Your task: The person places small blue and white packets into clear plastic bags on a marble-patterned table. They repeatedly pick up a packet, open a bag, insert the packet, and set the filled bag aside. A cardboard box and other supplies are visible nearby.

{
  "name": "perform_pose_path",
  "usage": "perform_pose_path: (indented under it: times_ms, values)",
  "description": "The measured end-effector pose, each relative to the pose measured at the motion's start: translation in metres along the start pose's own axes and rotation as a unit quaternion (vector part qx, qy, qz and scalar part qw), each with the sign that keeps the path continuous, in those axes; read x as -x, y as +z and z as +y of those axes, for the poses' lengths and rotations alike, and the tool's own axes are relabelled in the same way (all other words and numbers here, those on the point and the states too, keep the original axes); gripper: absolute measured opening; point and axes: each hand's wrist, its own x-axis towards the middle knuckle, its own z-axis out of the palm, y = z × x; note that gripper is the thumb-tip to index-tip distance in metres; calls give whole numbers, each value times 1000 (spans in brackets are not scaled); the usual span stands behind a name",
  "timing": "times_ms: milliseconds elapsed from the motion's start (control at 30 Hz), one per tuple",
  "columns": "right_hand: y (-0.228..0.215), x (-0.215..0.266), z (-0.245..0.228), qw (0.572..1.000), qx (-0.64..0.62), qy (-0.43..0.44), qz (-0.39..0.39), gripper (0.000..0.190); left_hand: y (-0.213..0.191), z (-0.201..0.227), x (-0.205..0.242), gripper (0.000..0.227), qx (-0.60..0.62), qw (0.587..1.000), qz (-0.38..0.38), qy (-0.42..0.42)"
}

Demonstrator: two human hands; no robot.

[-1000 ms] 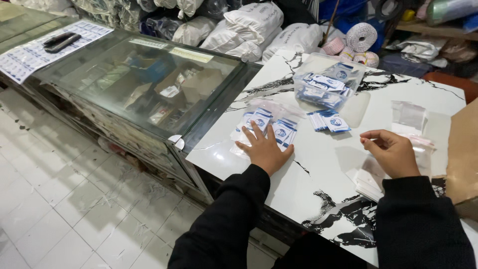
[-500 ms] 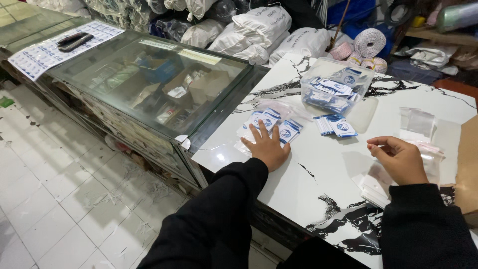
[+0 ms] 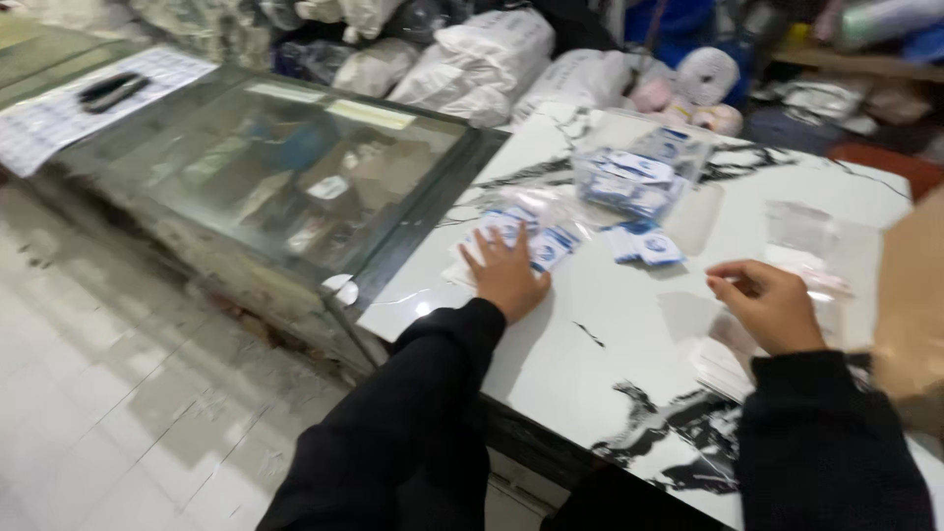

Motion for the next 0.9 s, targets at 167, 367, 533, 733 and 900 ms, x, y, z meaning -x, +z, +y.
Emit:
perform_pose_path:
  times_ms: [167, 367, 533, 733, 900]
  values:
    - [-17, -10, 26, 994, -74, -58, 47, 21, -10, 14, 18, 96, -42, 991, 121, 47]
    - [-55, -10, 36, 986, -70, -19, 152, 14, -19, 68, 30, 61, 17, 969, 90, 231]
    - [-67, 5, 28, 992, 92, 17, 85, 26, 34, 109, -10, 38, 77, 920, 226, 310]
    - [-47, -5, 54, 963, 247, 16, -103, 44, 57, 130, -21, 21, 138, 879, 202, 410]
    - [-47, -8, 65, 953, 279, 55, -105, 36, 37, 121, -8, 19, 221, 878, 65, 420]
